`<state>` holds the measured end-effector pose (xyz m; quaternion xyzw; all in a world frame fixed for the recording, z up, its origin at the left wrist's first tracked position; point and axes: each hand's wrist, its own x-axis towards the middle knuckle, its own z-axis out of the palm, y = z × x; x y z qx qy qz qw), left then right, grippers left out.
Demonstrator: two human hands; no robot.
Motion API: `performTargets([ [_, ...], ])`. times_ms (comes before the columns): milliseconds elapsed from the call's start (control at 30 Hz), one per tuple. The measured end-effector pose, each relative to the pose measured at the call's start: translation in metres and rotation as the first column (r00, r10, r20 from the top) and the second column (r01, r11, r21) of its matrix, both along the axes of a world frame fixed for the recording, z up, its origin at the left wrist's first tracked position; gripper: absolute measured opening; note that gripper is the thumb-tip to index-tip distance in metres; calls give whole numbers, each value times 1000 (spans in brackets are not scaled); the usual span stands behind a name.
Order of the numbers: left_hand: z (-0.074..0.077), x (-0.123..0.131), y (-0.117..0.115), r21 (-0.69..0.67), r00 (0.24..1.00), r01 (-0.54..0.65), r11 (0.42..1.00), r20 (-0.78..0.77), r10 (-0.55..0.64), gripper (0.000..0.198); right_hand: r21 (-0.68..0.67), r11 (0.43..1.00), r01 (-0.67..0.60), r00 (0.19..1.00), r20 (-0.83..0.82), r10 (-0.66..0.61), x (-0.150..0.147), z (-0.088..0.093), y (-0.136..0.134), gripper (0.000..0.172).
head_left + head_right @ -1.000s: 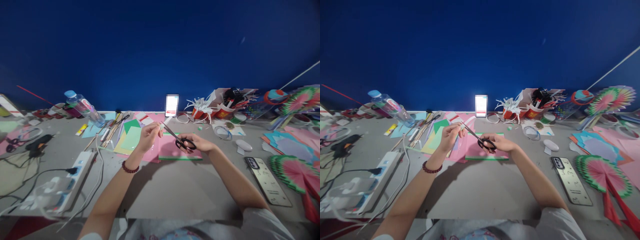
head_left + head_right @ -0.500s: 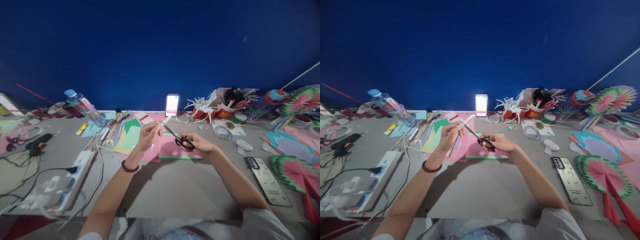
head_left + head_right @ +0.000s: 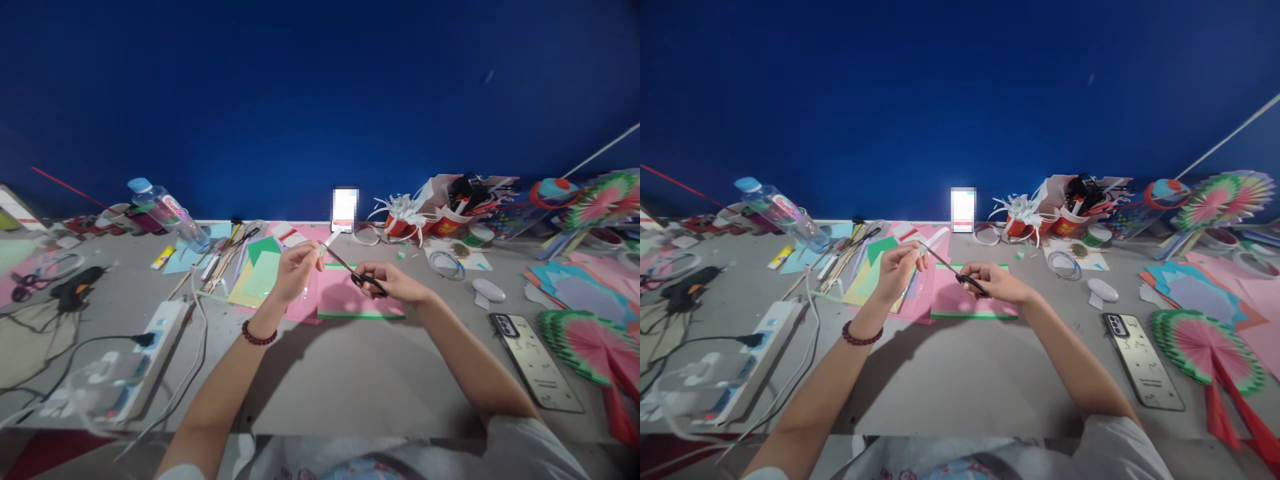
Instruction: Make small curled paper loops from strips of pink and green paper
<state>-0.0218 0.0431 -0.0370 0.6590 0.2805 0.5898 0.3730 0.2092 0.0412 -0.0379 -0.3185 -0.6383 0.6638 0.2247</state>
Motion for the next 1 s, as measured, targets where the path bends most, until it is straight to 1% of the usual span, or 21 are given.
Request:
performTargets([
  [233,1,0,-1,-2,1000,-12,1000,-11,12,38,2,1000,26,1000,8,-26,-1,0,-1,34],
  [600,2,0,-3,-34,997,-53,998,-51,51,37,-1,999,54,998,44,-54,-4,4,-1,38],
  [733,3,0,-3,-36,996,-60,998,-63,57,38,6,999,40,998,38,-41,-4,5,-1,37],
  [1000,2,0,-2,-39,996,-63,997,-59,61,37,11,1000,23,1000,3,-23,-2,0,0,35],
])
